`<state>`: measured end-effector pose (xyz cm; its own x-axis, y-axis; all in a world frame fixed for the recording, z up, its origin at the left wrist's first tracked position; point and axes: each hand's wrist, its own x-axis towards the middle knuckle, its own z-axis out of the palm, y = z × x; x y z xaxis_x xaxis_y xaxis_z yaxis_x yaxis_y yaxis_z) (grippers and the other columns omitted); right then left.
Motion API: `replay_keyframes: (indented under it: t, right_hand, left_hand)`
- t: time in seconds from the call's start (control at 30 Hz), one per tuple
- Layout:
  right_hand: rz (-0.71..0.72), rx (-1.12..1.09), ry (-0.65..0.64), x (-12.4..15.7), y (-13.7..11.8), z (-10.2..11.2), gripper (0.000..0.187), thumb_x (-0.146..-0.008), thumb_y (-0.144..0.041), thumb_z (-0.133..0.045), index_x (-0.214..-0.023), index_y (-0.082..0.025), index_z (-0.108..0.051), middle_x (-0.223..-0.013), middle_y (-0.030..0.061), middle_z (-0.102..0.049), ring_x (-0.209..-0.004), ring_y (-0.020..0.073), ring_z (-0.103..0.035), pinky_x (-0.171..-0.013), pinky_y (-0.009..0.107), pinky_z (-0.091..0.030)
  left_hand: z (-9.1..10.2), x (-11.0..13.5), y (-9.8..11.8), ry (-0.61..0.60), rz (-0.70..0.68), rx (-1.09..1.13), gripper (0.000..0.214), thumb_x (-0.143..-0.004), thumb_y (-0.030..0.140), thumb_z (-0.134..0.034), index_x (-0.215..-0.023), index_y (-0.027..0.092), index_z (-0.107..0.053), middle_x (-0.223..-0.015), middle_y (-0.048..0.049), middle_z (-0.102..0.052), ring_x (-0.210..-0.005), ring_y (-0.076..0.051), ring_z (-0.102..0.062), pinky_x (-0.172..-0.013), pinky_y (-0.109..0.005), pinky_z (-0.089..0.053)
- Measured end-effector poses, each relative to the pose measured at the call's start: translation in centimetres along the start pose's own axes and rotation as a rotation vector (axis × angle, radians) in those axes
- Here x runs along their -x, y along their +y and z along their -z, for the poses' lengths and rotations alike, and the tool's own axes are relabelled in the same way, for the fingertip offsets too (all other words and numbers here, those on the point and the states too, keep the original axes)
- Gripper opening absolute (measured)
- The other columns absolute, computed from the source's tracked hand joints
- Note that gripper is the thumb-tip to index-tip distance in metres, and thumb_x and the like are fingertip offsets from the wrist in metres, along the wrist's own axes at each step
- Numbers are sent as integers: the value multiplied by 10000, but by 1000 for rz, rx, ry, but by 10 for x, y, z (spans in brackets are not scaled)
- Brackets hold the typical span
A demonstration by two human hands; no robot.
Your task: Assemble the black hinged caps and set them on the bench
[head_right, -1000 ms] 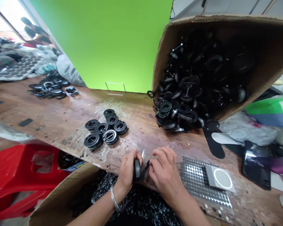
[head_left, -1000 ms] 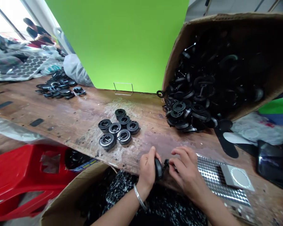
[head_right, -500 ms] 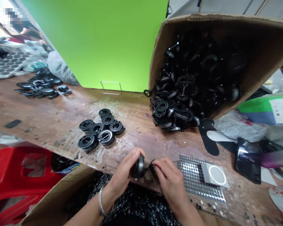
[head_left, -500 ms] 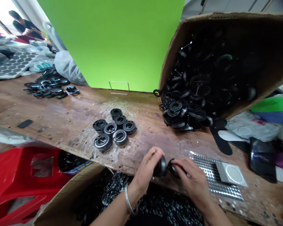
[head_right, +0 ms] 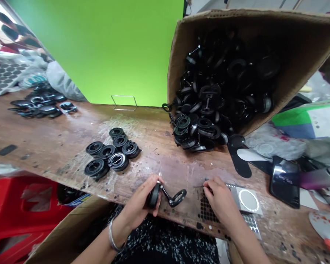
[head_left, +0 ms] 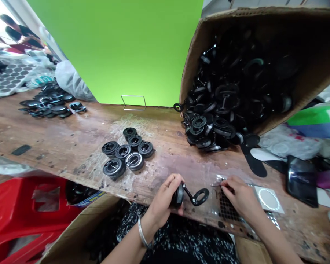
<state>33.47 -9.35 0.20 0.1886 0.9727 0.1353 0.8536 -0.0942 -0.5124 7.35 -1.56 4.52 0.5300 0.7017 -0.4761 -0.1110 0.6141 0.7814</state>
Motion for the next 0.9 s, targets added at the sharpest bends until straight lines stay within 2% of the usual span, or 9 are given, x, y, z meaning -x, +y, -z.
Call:
replay_keyframes:
  t: [0.17,0.27,0.4,0.47,0.57,0.7,0.77,0.9]
  right_hand:
    - [78,201,-22,-6,-5,-8,138,-803,-161,-483,-689,-214,-542,-755,18,-578,-695,170,-570,-657,276,-421]
    - [72,235,7,-8,-3,-12,129,-770,-138,-477,-671,-214,-511,-735,27,-558,-685,185,-546,-656,296,-407]
    - [71,248,59,-3,-9,-11,115,-808,-181,-472,-701,-215,-497,-754,50,-545,-724,217,-529,-688,336,-411]
    - [83,160,129,0,-26,-7,95,-833,-198,-482,-741,-216,-500,-782,49,-546,-766,219,-530,-721,343,-418]
    - [116,-75,213,2,-68,-3,73,-843,-177,-510,-786,-223,-518,-848,40,-566,-853,209,-539,-783,339,-430]
    - [182,-223,168,-4,-118,-9,106,-850,-140,-518,-785,-222,-532,-928,42,-571,-953,210,-526,-833,342,-433]
    - [203,-236,171,-7,-128,-15,111,-843,-120,-528,-788,-216,-539,-938,43,-567,-962,210,-520,-840,349,-430]
    - [231,-240,132,-11,-131,-21,107,-839,-117,-551,-789,-212,-546,-924,38,-570,-932,206,-525,-816,352,-427]
  left_hand:
    - [0,-3,2,52,122,184,438,-860,597,-542,-974,181,-619,-643,27,-504,-483,-88,-504,-381,-168,-420]
    - [1,-3,4,80,221,299,396,-875,551,-560,-941,164,-613,-637,11,-539,-455,-67,-511,-373,-133,-384]
    - [0,-1,4,101,292,358,407,-877,556,-556,-929,157,-611,-585,18,-532,-405,-57,-491,-333,-115,-339]
    - [-1,-1,2,123,280,321,424,-848,573,-587,-914,155,-620,-559,31,-519,-385,-61,-485,-315,-121,-339]
    - [-3,-1,-4,113,245,259,467,-809,604,-614,-914,150,-636,-555,38,-525,-370,-63,-484,-295,-130,-345]
    - [-4,-1,-9,73,182,225,493,-781,612,-638,-936,144,-641,-599,24,-571,-373,-68,-498,-288,-143,-370]
    - [-3,-1,-10,77,172,215,480,-774,602,-650,-929,149,-634,-619,20,-586,-376,-69,-505,-289,-146,-377]
    - [-1,2,-9,56,140,196,493,-772,621,-637,-924,152,-624,-611,28,-572,-372,-70,-501,-288,-147,-371]
